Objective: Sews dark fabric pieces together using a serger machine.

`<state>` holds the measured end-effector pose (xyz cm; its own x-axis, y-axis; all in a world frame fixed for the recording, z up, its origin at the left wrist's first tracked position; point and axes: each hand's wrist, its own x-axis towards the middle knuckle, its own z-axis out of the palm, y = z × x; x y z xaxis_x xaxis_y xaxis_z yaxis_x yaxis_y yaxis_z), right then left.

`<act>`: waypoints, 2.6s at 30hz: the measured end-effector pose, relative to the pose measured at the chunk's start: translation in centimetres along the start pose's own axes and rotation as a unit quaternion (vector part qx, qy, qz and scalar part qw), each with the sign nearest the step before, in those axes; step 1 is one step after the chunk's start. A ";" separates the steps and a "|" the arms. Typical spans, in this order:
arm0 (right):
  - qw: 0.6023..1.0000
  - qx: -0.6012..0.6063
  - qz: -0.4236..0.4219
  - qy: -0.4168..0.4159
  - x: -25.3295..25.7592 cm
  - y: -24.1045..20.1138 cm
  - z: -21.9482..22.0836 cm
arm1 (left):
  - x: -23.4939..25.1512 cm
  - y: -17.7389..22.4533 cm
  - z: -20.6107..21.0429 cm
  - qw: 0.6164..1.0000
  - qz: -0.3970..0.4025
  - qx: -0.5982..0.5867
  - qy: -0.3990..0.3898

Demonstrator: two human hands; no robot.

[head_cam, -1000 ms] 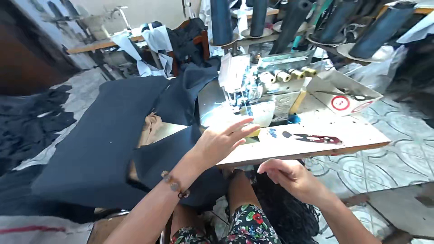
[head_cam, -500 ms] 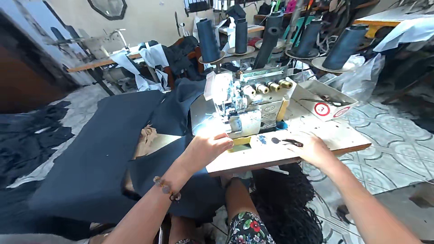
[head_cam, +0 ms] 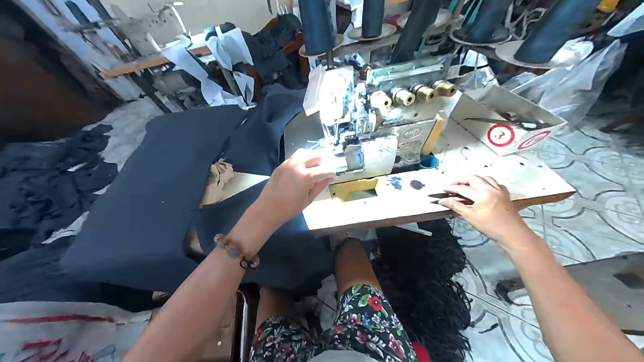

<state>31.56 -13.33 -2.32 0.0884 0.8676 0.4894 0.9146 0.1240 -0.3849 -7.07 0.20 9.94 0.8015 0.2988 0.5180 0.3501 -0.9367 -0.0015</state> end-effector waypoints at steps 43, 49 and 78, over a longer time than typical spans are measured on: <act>0.982 0.129 0.118 0.071 11.0 -1.0 -0.7 | 0.8 -0.8 2.4 0.989 -0.117 -0.021 0.083; 0.945 0.290 0.126 0.080 17.5 3.8 3.5 | 1.0 -0.9 2.9 0.978 -0.179 -0.035 0.102; 0.977 -0.021 0.202 -0.066 18.8 0.6 -4.5 | 0.6 -1.7 5.5 0.957 -0.241 -0.094 0.133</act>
<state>35.56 0.87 10.15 0.3971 0.8961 0.1984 0.8311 -0.2594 -0.4919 -4.53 3.01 5.59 0.4076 0.6714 0.6190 0.5344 -0.7250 0.4344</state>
